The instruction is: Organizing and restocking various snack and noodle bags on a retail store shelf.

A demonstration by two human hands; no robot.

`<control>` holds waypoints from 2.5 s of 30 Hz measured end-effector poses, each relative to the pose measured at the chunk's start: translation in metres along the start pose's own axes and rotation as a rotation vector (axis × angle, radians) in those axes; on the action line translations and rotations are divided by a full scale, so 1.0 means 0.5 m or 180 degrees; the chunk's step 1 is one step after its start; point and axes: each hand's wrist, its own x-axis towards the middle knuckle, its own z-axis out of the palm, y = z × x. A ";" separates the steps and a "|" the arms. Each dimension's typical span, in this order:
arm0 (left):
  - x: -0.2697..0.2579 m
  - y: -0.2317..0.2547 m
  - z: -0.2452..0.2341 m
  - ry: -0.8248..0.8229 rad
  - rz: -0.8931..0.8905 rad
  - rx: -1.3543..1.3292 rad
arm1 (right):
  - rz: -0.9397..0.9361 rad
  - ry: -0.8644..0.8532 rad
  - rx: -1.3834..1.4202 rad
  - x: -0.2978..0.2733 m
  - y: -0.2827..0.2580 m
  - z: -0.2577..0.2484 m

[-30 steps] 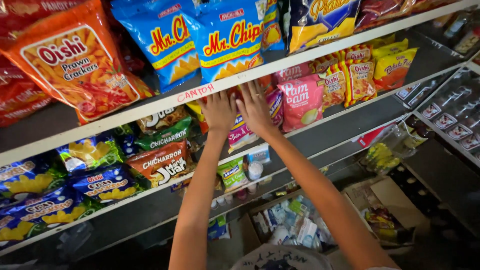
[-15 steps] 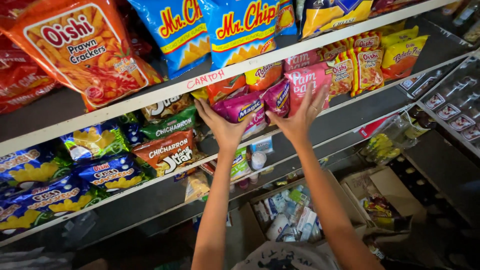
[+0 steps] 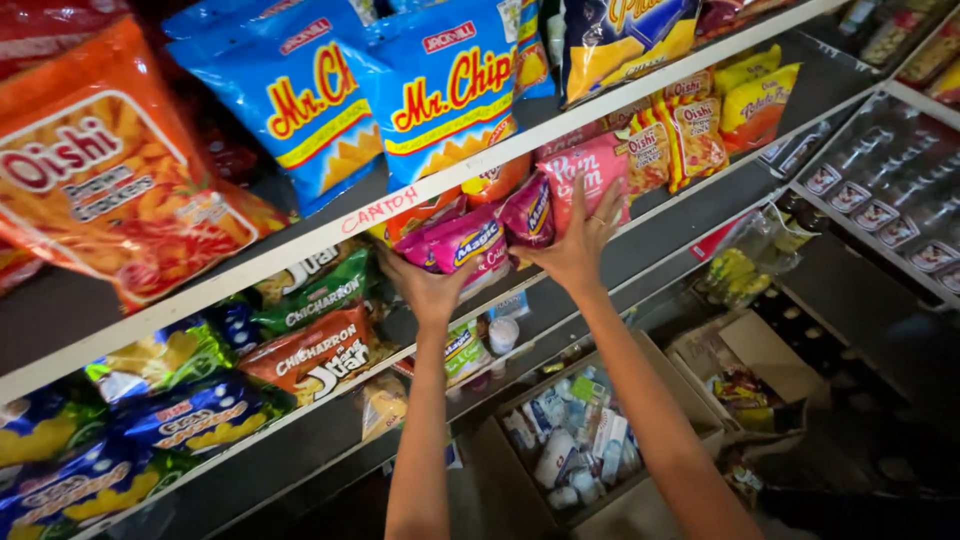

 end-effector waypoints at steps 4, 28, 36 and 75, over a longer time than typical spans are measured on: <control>0.030 -0.016 0.022 -0.0078 0.0035 0.0446 | 0.0125 -0.0121 0.0003 0.011 0.018 0.015; 0.033 0.016 0.141 -0.0198 -0.0219 0.1037 | 0.0034 0.0053 0.0245 0.071 0.111 0.023; 0.034 0.009 0.190 -0.0056 0.0014 0.1156 | 0.0050 0.0037 0.0189 0.092 0.149 0.027; 0.039 0.070 0.355 0.0054 0.0059 0.1148 | 0.0009 -0.0033 0.0296 0.170 0.310 0.035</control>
